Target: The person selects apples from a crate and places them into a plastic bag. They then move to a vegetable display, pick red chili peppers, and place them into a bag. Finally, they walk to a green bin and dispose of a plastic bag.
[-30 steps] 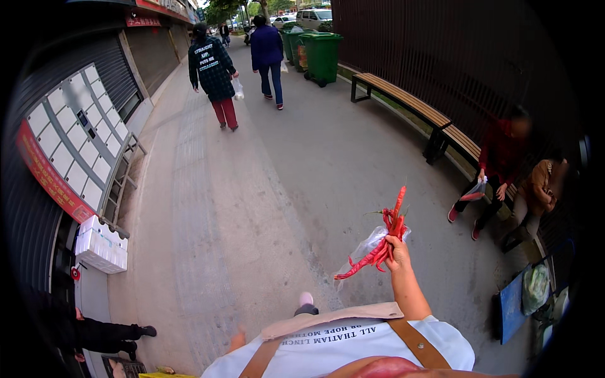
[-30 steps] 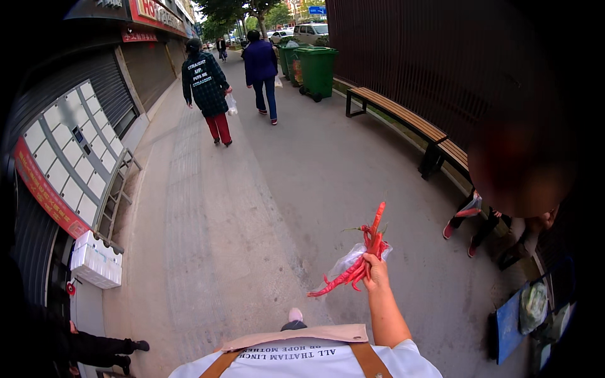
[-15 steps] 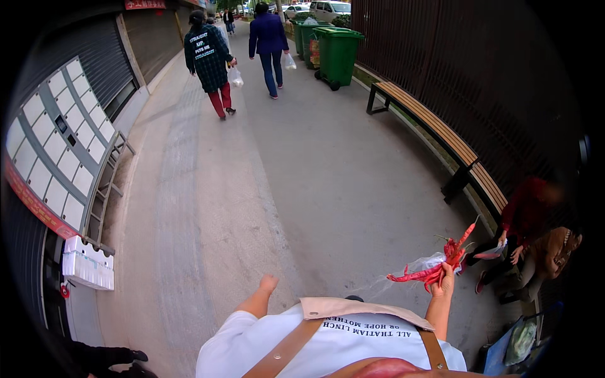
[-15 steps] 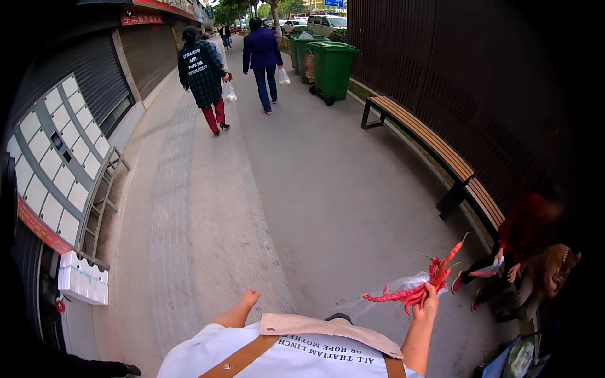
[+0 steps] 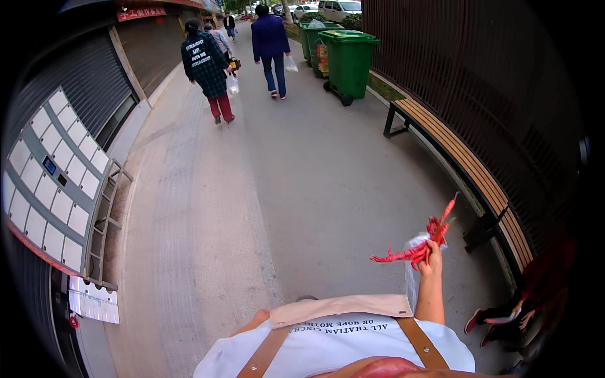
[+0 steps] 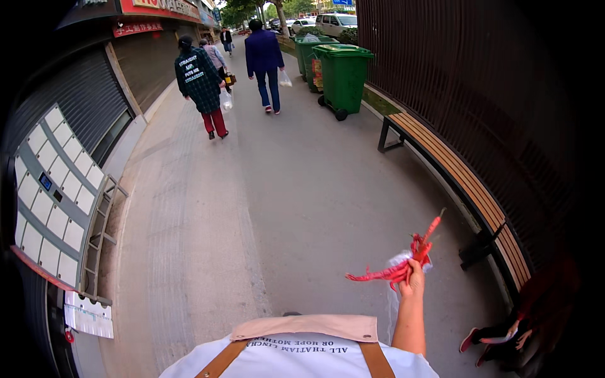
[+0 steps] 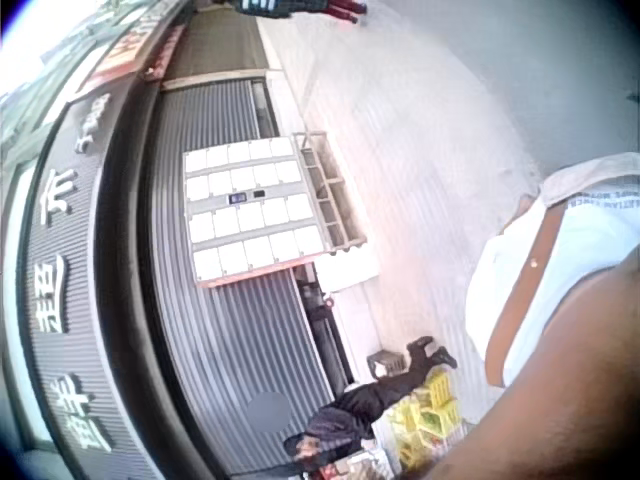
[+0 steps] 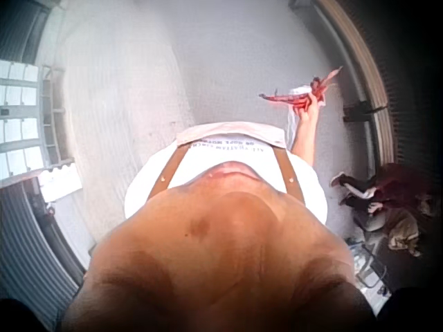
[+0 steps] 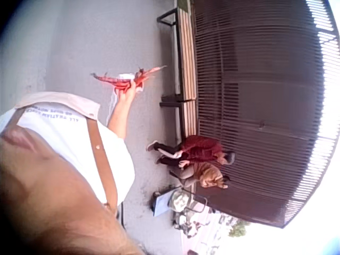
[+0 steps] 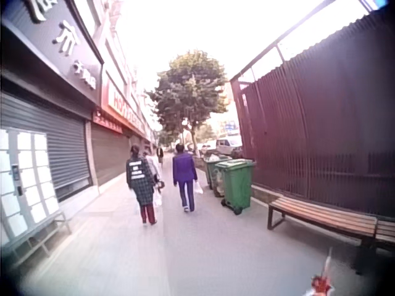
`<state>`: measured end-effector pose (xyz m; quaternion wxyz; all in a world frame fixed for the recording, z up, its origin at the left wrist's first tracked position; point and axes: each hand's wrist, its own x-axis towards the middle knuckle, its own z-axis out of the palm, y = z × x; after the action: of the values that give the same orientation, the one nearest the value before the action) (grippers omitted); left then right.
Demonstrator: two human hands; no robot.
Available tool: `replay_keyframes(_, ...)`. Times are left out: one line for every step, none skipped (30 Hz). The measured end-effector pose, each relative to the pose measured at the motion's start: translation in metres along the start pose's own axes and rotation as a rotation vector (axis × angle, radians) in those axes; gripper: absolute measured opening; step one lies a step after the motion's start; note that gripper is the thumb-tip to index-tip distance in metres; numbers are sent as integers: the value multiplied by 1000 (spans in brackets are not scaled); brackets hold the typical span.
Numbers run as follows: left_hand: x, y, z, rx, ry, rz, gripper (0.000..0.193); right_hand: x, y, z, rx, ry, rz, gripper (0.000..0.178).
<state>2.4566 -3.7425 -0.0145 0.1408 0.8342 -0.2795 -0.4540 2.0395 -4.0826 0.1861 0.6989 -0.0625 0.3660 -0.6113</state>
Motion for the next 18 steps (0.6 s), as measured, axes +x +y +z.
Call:
replay_keyframes(13,-17,-2,8,-8,-82,44,32,6,34,-1,-46,24,11)
replay_keyframes(27,-31,-6,6,-13,-174,44,57,18,75,-9,-94,48,12)
replay_keyframes(43,-37,-12,-2,-30,-263,44,82,27,111,-12,-145,55,13)
replay_keyframes(63,-37,-17,-7,-46,-333,44,108,35,141,-12,-164,75,14)
replay_keyframes(87,-32,-22,-6,-69,-386,44,133,41,165,-8,-181,92,15)
replay_keyframes(114,-23,-30,-7,-90,-428,44,162,46,182,-7,-186,81,16)
replay_keyframes(143,-10,-37,-5,-112,-456,44,185,51,196,-5,-150,82,17)
replay_keyframes(178,6,-47,1,-130,-462,44,208,55,214,1,-120,81,18)
replay_keyframes(210,21,-56,37,-149,-449,44,232,58,231,7,-88,77,18)
replay_keyframes(241,39,-61,90,-195,-415,44,247,55,243,-15,-73,72,18)
replay_keyframes(287,63,-76,210,-237,-302,44,270,49,257,-16,-40,65,18)
replay_keyframes(331,89,-90,399,-282,-115,44,295,45,265,-18,-2,68,17)
replay_keyframes(381,117,-111,657,-292,167,44,317,43,275,-9,31,80,17)
replay_keyframes(436,155,-123,691,-213,278,44,336,36,286,-10,29,42,16)
replay_keyframes(488,207,-144,629,-126,335,44,354,27,296,-5,26,2,16)
replay_keyframes(515,311,-160,-56,180,15,41,377,20,300,-5,32,-51,15)
replay_keyframes(539,402,-198,-78,88,55,40,404,15,308,4,20,-79,14)
replay_keyframes(553,491,-227,17,245,228,40,425,9,314,-34,42,-132,13)
